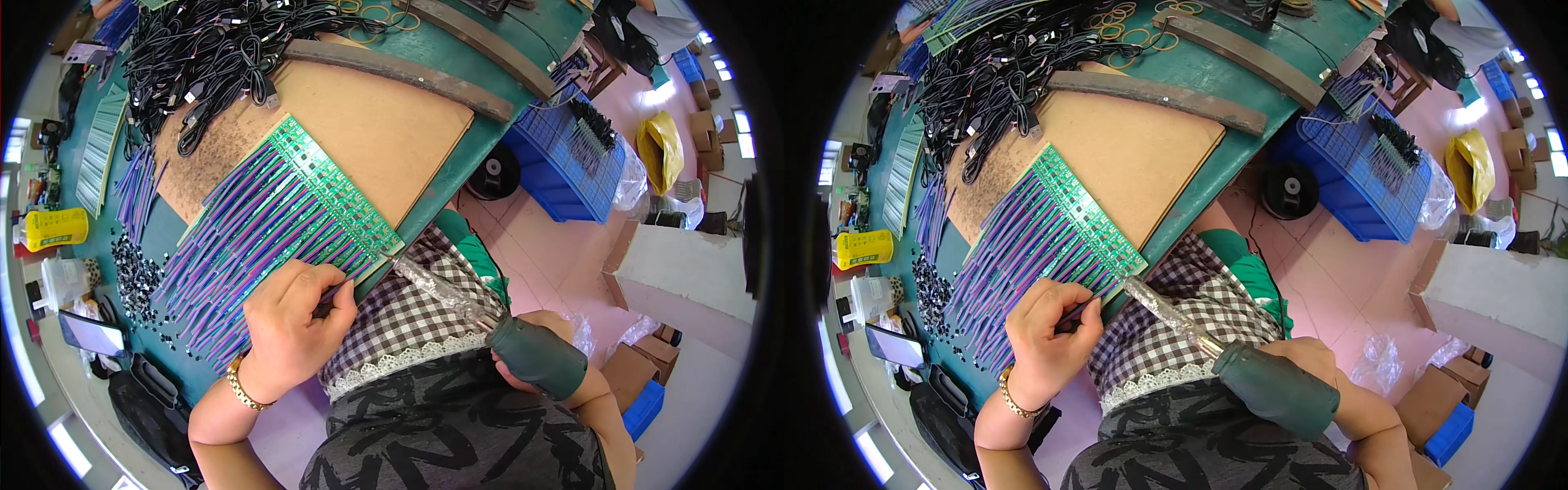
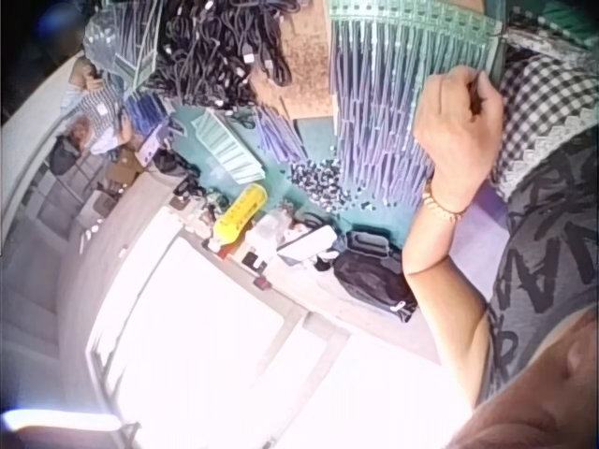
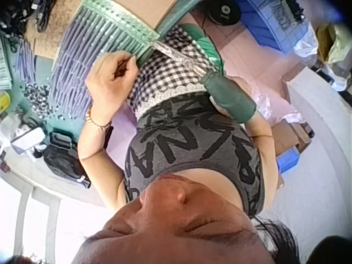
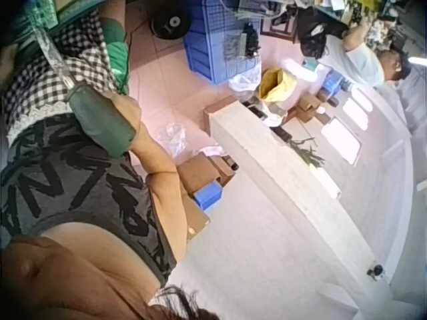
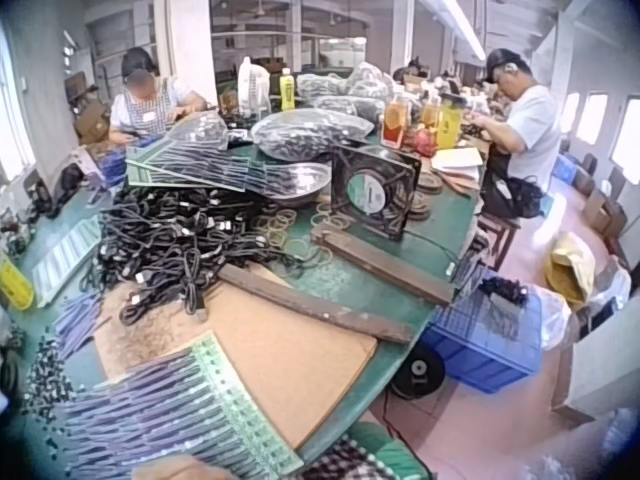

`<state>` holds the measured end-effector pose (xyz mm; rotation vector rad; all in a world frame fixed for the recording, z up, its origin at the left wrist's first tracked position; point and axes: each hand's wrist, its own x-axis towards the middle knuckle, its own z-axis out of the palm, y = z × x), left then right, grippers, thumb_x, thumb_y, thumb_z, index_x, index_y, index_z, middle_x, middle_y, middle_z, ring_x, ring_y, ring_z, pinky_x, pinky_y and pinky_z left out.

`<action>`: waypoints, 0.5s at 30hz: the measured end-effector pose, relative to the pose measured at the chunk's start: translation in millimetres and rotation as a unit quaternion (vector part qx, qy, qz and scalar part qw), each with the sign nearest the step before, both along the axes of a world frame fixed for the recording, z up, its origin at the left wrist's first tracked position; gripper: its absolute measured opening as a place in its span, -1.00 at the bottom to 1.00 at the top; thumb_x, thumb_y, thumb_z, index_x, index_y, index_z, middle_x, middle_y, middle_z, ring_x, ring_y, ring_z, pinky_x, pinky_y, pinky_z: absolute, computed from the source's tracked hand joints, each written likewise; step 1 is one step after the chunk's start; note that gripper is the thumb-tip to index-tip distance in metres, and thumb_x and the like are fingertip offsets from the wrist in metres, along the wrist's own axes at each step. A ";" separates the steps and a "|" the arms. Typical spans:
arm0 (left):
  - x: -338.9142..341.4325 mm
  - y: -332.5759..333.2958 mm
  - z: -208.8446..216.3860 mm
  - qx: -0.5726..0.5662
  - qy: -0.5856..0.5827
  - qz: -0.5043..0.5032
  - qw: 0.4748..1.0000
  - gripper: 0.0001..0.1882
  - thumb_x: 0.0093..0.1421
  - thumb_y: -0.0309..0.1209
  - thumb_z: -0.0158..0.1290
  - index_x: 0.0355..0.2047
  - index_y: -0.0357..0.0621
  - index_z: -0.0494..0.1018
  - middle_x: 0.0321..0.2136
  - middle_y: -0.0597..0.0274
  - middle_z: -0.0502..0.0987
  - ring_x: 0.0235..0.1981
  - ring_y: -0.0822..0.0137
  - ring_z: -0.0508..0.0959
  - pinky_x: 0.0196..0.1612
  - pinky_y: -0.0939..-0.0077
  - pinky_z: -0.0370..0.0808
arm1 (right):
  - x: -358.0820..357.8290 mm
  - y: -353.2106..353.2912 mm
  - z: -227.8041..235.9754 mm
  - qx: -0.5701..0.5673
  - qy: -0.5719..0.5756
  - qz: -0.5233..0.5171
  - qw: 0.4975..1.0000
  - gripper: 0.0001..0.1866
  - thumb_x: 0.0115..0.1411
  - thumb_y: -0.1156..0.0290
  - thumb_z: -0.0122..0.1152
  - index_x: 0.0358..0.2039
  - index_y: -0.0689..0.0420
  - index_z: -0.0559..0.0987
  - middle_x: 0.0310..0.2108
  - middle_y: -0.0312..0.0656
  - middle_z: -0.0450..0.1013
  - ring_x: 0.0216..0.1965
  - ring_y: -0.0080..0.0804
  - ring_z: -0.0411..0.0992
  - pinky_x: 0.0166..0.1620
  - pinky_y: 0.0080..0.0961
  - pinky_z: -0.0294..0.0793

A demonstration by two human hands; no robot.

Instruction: The person solders colored wires onto a printed circuit board using a soldering iron.

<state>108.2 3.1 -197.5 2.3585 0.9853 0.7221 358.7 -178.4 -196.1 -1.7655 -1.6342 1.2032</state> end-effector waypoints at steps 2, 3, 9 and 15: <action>0.9 1.4 0.8 -0.007 -0.003 -0.001 1.000 -0.84 -0.08 -0.65 0.24 -0.50 -0.23 0.48 -0.63 0.22 0.44 -0.65 0.40 0.43 -0.59 0.59 0.35 | -2.3 2.0 1.6 0.036 0.002 0.007 0.999 -0.84 -0.14 0.38 0.30 -0.46 0.05 0.56 -0.55 -0.25 0.50 -0.52 -0.19 0.49 -0.40 -0.38 0.50; 0.6 1.5 0.7 -0.007 -0.003 -0.001 1.000 -0.84 -0.08 -0.65 0.24 -0.50 -0.23 0.48 -0.63 0.22 0.44 -0.65 0.40 0.43 -0.59 0.59 0.35 | -2.9 3.6 2.3 0.029 -0.016 0.008 0.999 -0.81 -0.16 0.36 0.31 -0.46 0.03 0.57 -0.55 -0.24 0.50 -0.52 -0.16 0.48 -0.41 -0.35 0.50; 0.8 2.0 1.0 -0.010 -0.008 0.006 1.000 -0.85 -0.08 -0.65 0.24 -0.50 -0.24 0.48 -0.62 0.22 0.45 -0.64 0.40 0.44 -0.58 0.59 0.37 | -4.8 -8.3 -11.2 0.122 -0.088 -0.005 0.989 -0.77 -0.21 0.30 0.33 -0.45 0.00 0.58 -0.56 -0.22 0.49 -0.53 -0.11 0.45 -0.41 -0.29 0.49; 0.6 1.1 0.7 -0.010 -0.006 0.006 1.000 -0.84 -0.08 -0.65 0.24 -0.50 -0.24 0.48 -0.62 0.23 0.45 -0.65 0.40 0.43 -0.59 0.59 0.36 | -8.2 12.8 11.1 -0.023 -0.092 0.029 0.995 -0.77 -0.21 0.31 0.32 -0.46 0.01 0.57 -0.56 -0.21 0.48 -0.54 -0.11 0.44 -0.43 -0.32 0.48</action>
